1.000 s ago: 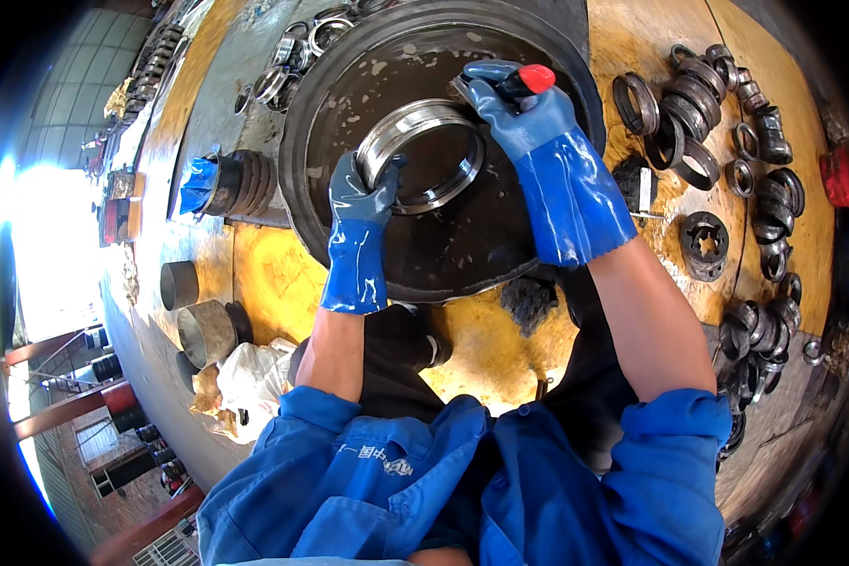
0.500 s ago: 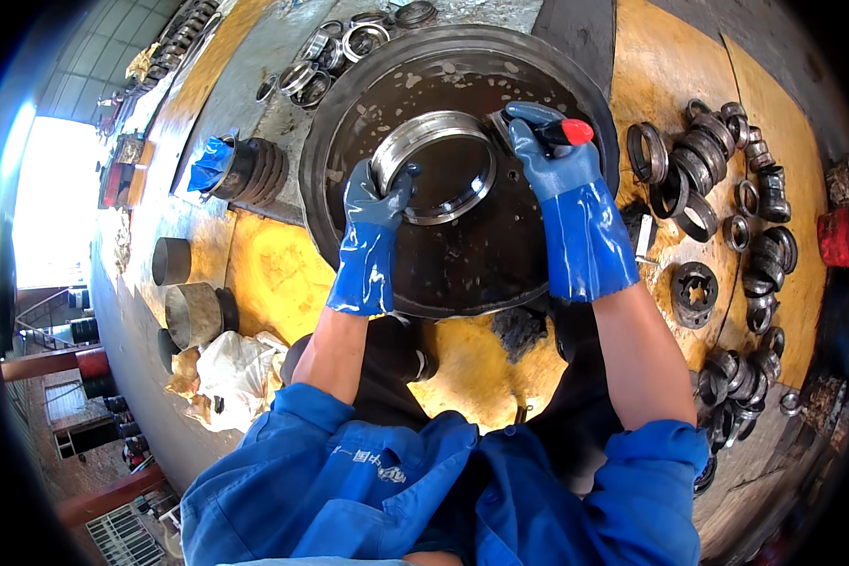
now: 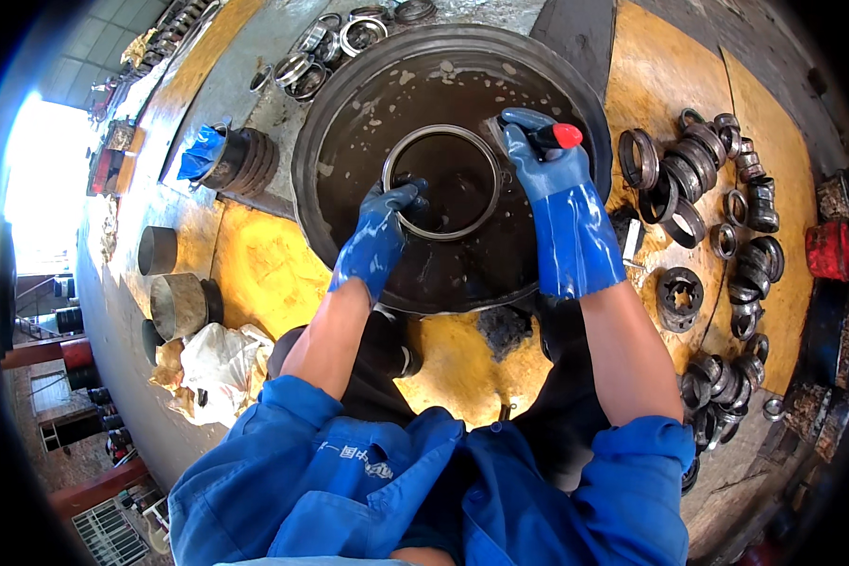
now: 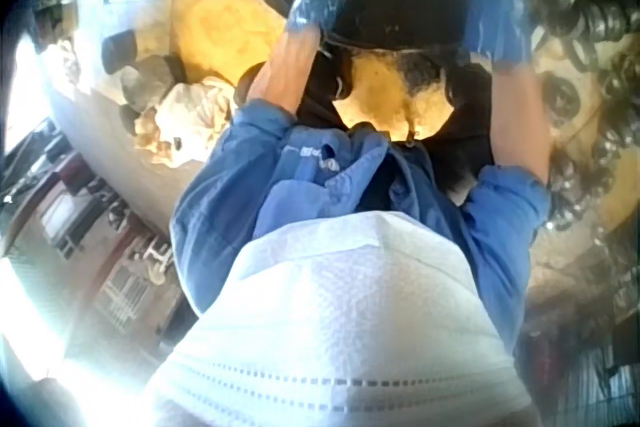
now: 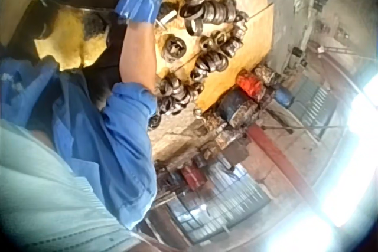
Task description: The person cleans a metal part using a brush and a cleaning solution in a drum. They dip the part into the liquid, scrub it with the brush, and then place it aside.
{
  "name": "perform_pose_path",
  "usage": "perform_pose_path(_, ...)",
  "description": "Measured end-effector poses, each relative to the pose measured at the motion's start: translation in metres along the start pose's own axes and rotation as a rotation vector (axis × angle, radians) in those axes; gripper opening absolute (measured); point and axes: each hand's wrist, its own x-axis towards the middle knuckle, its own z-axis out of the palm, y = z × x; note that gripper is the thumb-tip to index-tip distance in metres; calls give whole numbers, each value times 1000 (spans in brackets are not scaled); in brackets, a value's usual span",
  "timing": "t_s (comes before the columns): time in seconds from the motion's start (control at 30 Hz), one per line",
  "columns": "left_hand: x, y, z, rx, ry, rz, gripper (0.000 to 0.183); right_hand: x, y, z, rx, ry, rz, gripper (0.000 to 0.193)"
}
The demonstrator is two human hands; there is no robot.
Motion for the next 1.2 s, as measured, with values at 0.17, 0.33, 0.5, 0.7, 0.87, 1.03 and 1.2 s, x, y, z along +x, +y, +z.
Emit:
perform_pose_path(0.17, -30, -4, -8, 256, -177, -104, 26, 1, -1, -3, 10, -5, 31, 24)
perform_pose_path(0.33, -44, -1, -9, 638, -318, 21, 53, -3, -8, -1, -27, -47, 81, 24)
perform_pose_path(0.5, -43, 1, 0, 577, -183, -140, 46, -5, 2, -2, 18, -63, 56, 24)
perform_pose_path(0.7, 10, -25, -12, 313, 86, -275, 31, -4, 0, -1, -37, -77, 41, 23)
perform_pose_path(0.87, 10, -8, 21, 852, 186, 310, 34, -6, 3, -4, -31, -66, 51, 23)
perform_pose_path(1.03, -9, 20, 41, 1062, 201, 674, 35, -6, -2, -6, -27, -55, 50, 24)
perform_pose_path(1.2, -16, 33, 32, 1040, 189, 764, 36, -7, -10, 2, -32, -63, 84, 24)
